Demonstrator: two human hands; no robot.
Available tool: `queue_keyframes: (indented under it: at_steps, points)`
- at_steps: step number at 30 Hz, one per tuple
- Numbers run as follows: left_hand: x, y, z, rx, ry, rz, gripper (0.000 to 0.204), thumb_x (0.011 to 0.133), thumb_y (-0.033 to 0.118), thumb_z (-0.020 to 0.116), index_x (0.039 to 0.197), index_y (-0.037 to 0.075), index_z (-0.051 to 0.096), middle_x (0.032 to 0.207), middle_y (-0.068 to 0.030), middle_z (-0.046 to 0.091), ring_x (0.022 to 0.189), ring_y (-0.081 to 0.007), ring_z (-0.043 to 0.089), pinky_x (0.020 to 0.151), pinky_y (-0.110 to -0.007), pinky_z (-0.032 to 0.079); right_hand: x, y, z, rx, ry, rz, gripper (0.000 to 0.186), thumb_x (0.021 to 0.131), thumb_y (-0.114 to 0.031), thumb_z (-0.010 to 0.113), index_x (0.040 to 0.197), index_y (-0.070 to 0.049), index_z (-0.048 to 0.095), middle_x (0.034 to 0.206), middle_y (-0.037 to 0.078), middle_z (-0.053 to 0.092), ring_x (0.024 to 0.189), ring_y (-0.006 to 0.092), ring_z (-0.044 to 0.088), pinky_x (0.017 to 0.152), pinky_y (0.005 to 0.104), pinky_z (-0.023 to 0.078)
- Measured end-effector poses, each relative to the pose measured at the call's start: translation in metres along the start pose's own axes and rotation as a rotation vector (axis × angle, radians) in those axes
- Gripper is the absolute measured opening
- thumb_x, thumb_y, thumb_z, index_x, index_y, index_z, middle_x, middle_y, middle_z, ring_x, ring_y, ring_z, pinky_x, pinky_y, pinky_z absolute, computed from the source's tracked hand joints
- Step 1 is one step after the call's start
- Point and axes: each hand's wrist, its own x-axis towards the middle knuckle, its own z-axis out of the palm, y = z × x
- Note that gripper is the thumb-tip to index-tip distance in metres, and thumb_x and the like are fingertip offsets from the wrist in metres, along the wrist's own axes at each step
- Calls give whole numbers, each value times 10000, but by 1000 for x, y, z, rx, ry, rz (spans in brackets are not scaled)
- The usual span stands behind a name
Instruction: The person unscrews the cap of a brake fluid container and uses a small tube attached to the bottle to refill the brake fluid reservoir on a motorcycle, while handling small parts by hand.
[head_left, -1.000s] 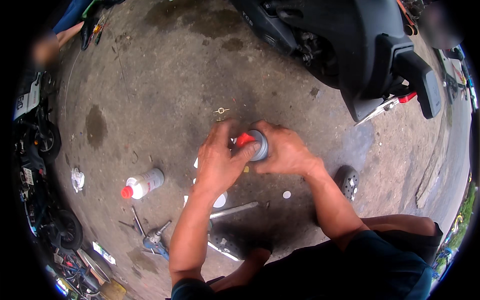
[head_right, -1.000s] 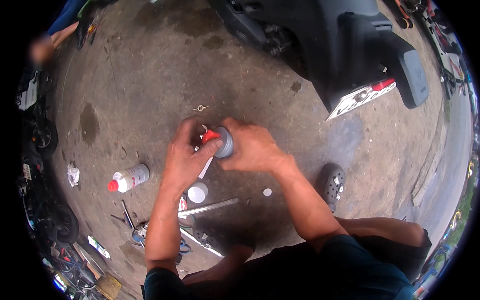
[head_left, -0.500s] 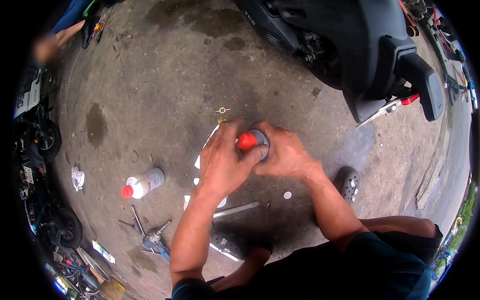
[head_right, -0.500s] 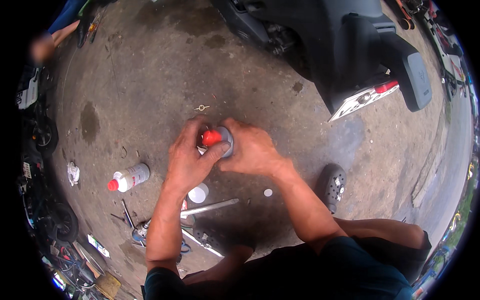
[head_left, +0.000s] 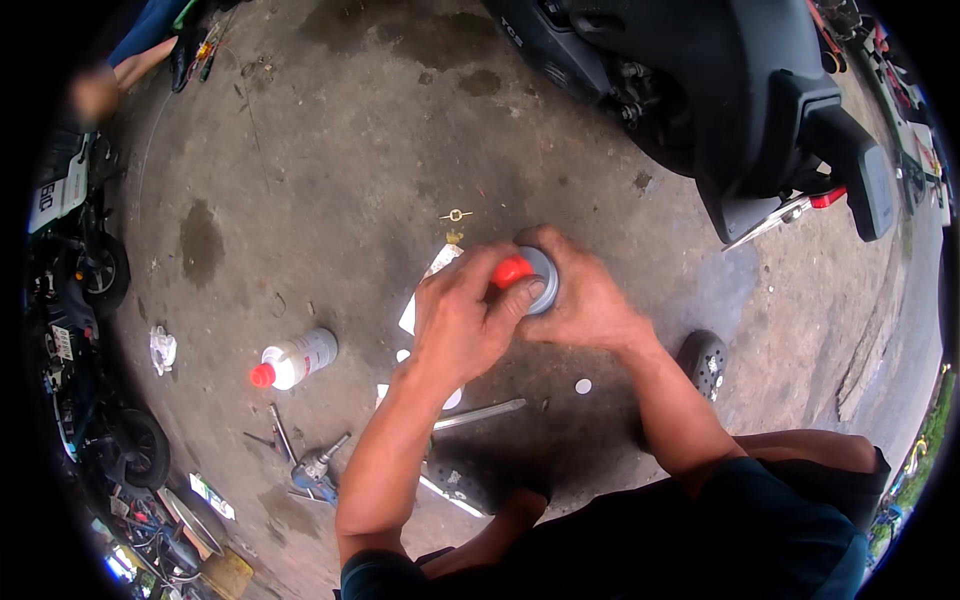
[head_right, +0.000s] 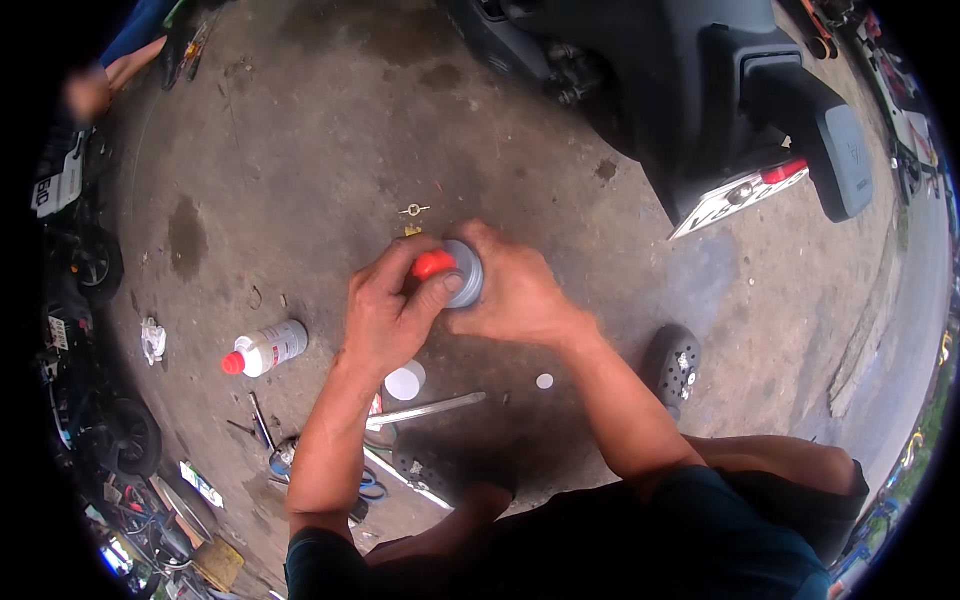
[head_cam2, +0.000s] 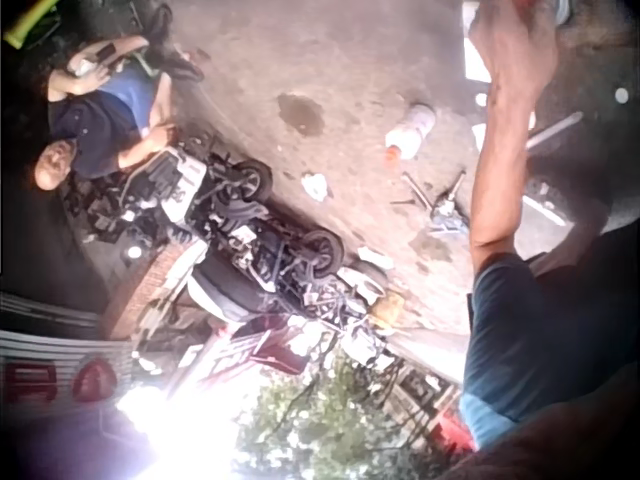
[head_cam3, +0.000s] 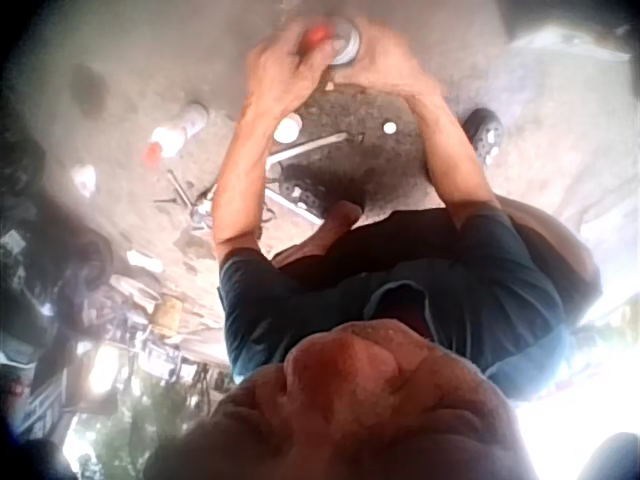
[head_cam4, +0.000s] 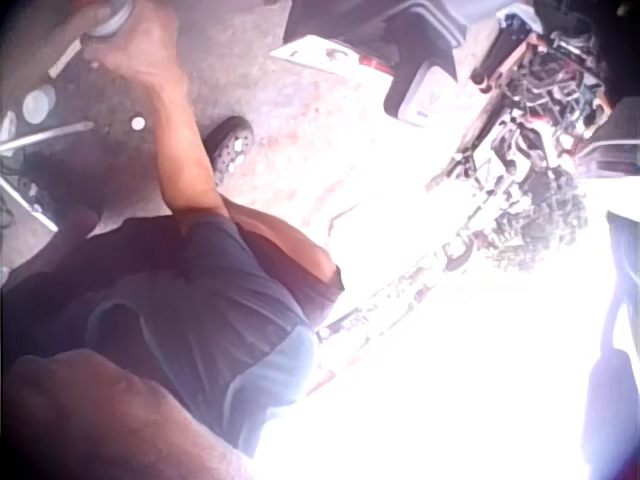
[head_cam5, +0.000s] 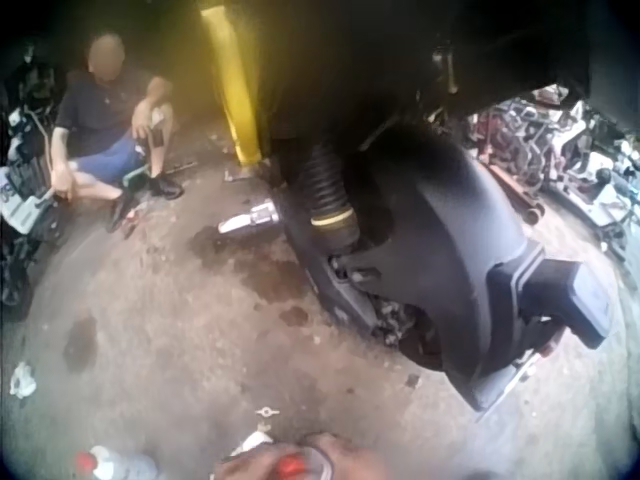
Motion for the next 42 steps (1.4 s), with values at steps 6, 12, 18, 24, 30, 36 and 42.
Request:
queue_keyframes:
  at_steps: [6, 12, 18, 24, 30, 36, 42]
  points:
    - [-1, -13, 20, 127, 51, -63, 222, 854, 157, 675, 1011, 1, 669, 878, -166, 684, 708, -325, 669, 625, -386, 527, 3, 40, 19, -360, 269, -161, 646, 622, -246, 790, 1185, -71, 525, 1123, 148, 597, 1083, 358, 563, 900, 465, 448]
    - [-2, -27, 26, 183, 83, 105, 203, 901, 133, 600, 1055, 3, 633, 855, -191, 674, 694, -344, 661, 624, -403, 519, 6, 43, 25, -261, 338, -219, 630, 631, -244, 813, 1170, -89, 527, 1112, 136, 591, 1052, 361, 573, 873, 453, 472]
    - [-4, -31, 17, -184, 74, -245, 181, 927, 113, 556, 1085, 31, 587, 846, -153, 643, 699, -315, 650, 629, -391, 516, 5, 32, 17, -176, 328, -173, 614, 640, -218, 829, 1167, -105, 535, 1101, 126, 591, 1027, 352, 585, 850, 423, 497]
    - [1, -46, 6, 379, 22, 300, 267, 832, 55, 627, 1095, 53, 584, 870, -105, 574, 750, -295, 621, 597, -399, 508, 5, 33, -4, -101, 194, -236, 534, 708, -198, 783, 1180, -98, 555, 1128, 135, 589, 1083, 361, 568, 886, 419, 484]
    - [0, -40, 20, 519, 81, 386, 164, 783, 125, 661, 877, 11, 590, 706, -121, 540, 576, -263, 578, 494, -383, 485, 12, 40, 8, -113, 212, -406, 295, 843, -185, 680, 1094, -65, 583, 1130, 138, 588, 1077, 358, 552, 902, 430, 462]
    - [0, -18, 15, -843, -81, -907, 184, 783, 149, 591, 649, 48, 513, 511, -92, 460, 404, -192, 447, 385, -337, 345, 9, 41, 23, -129, 328, -449, 219, 895, -187, 624, 1046, -38, 571, 1104, 134, 578, 1007, 344, 548, 901, 411, 431]
    - [-45, 33, 25, -457, -802, 67, 162, 810, 114, 559, 851, -6, 658, 723, -178, 605, 671, -304, 624, 620, -374, 487, 31, 49, -8, 127, 594, -170, 210, 924, -210, 603, 1023, -30, 558, 1055, 123, 549, 969, 283, 533, 880, 345, 422]
